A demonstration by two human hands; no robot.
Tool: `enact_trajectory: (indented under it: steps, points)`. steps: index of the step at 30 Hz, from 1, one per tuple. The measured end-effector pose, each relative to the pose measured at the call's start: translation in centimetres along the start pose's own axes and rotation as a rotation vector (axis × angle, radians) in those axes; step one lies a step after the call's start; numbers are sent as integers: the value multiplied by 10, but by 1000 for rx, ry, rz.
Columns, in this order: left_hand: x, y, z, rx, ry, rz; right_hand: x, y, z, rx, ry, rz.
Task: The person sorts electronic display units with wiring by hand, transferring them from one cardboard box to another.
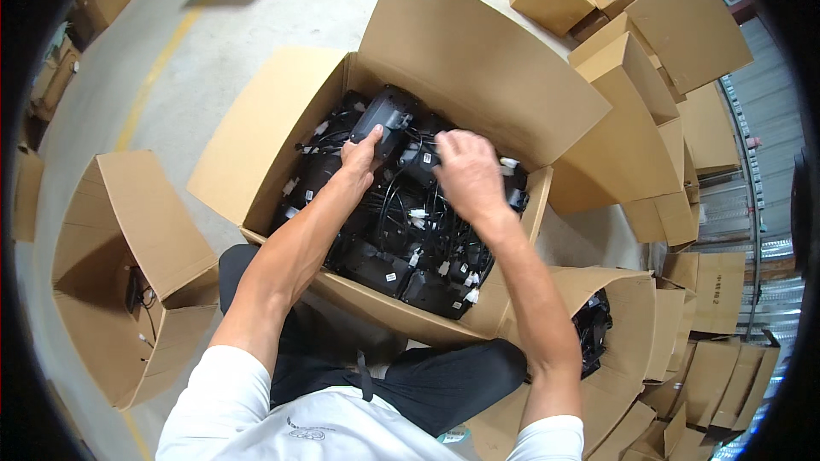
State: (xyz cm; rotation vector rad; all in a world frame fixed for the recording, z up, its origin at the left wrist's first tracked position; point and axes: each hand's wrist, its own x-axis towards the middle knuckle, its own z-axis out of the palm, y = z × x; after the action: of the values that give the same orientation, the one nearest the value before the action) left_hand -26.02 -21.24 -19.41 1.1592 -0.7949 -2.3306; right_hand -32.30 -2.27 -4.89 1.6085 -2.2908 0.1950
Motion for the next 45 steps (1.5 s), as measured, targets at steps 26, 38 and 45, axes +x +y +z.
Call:
enact_trajectory:
  steps: [26, 38, 45]
  points:
    - [-21, 53, -35, 681, -159, -18, -335, 57, -210, 225, 130, 910]
    - [-227, -36, -39, 1479, -567, 602, -527, 116, -46, -136, -268, 1089]
    - [-223, -43, -42, 1497, -464, 738, -517, 146, -25, -191, -338, 1004]
